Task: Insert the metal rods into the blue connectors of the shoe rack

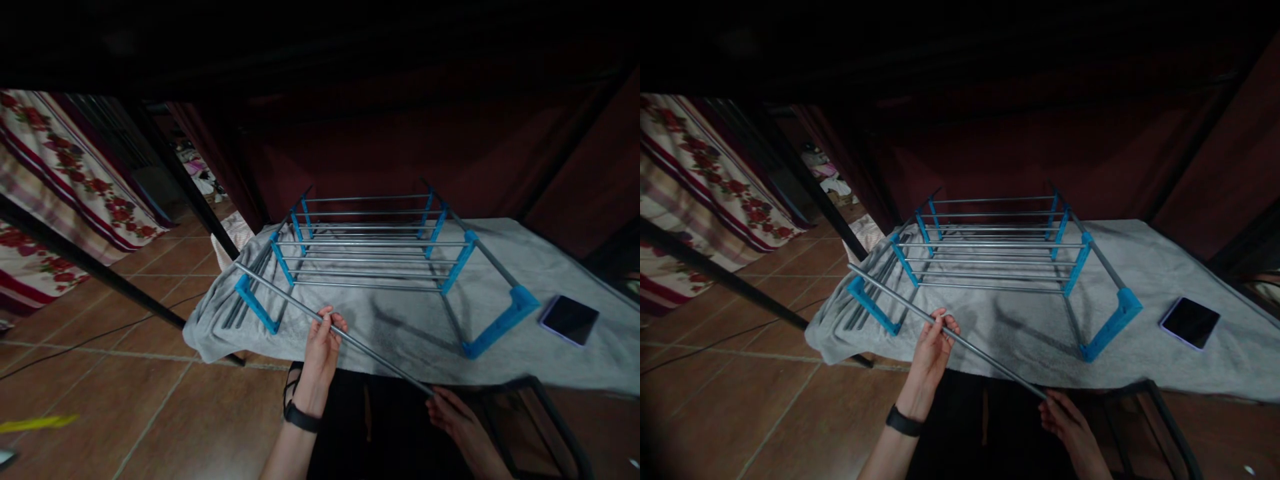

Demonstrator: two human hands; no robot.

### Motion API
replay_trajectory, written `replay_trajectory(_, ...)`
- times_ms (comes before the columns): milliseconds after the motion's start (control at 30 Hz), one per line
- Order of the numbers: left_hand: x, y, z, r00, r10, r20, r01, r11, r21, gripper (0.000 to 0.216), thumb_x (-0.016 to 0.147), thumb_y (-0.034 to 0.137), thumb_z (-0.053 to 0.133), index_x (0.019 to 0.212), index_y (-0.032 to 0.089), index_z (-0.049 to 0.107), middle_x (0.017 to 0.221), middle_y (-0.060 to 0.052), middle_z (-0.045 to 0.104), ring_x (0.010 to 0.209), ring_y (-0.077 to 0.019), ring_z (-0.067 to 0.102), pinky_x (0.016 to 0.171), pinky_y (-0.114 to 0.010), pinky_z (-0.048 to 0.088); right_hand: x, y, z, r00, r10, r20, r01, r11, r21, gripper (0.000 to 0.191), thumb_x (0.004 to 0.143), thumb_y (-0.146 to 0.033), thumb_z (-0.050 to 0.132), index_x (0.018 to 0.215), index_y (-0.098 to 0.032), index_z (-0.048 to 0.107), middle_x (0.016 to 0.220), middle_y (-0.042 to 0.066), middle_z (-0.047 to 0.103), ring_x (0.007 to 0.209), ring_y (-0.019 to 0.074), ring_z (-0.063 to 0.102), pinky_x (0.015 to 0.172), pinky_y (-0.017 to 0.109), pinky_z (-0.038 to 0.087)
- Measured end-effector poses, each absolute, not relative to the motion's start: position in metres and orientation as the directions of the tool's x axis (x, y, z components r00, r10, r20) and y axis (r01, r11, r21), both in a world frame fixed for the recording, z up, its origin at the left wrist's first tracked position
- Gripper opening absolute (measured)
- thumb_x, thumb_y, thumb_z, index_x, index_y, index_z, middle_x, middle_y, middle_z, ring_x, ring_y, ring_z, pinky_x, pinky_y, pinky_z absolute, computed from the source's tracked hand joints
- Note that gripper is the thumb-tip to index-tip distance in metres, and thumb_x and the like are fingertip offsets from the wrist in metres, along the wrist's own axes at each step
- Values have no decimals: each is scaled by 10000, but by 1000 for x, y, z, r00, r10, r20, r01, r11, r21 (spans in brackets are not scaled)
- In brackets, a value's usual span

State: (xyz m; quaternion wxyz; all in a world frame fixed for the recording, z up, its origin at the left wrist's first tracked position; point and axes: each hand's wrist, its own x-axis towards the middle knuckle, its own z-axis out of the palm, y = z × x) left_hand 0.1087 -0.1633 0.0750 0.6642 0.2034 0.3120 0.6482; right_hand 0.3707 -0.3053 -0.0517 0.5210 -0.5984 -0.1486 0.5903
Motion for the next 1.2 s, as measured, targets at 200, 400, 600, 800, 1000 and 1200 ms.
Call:
replay_trajectory(200, 117, -166, 75, -15, 989, -149, -737, 89, 670, 324, 765, 324, 870, 1003, 178, 708, 823, -28, 698, 765, -150, 663, 779, -308, 526, 365, -305, -53, 202, 807, -554, -425, -438, -792, 563, 523, -652, 900, 816, -202, 732, 811, 86, 756, 749, 243, 710, 712, 378, 579)
replay_trajectory(400, 128, -173, 71, 23, 986, -164, -726, 129, 675, 310, 785, 314, 850, 1024, 186, 699, 854, -30, 696, 801, -152, 656, 810, -316, 507, 352, -298, -48, 141, 784, -604, -334, -537, -775, 719, 501, -860, 771, 702, -172, 708, 652, 73, 670, 576, 177, 610, 567, 315, 479)
replay_trajectory(600, 134, -180, 70, 67, 984, -164, -721, 162, 674, 317, 777, 299, 850, 1031, 190, 694, 881, -34, 692, 823, -158, 652, 813, -313, 485, 337, -298, -33, 115, 847, -519, -201, -492, -847, 706, 679, -910, 580, 549, -217, 584, 521, 13, 539, 503, 134, 491, 530, 290, 385)
replay_trajectory(800, 142, -187, 68, 104, 981, -163, -685, 189, 704, 309, 792, 297, 833, 1046, 205, 681, 851, -23, 684, 796, -152, 642, 804, -306, 471, 327, -292, -38, 98, 863, -496, -148, -480, -865, 746, 714, -938, 482, 490, -227, 497, 466, 1, 457, 479, 125, 423, 531, 299, 349)
replay_trajectory(1000, 138, -183, 67, 86, 987, -138, -668, 160, 727, 323, 778, 280, 842, 1042, 208, 669, 847, -16, 682, 781, -148, 637, 792, -307, 473, 331, -296, -41, 58, 856, -514, -344, -466, -815, 602, 708, -810, 683, 789, -214, 695, 714, 35, 672, 636, 159, 573, 625, 302, 445)
replay_trajectory(1200, 134, -178, 67, 66, 986, -152, -672, 156, 724, 382, 763, 259, 854, 1081, 229, 645, 861, -8, 688, 792, -146, 648, 804, -314, 492, 333, -302, -38, 53, 904, -424, -376, -375, -847, 419, 725, -604, 821, 886, -225, 742, 857, 42, 712, 809, 189, 634, 759, 327, 496)
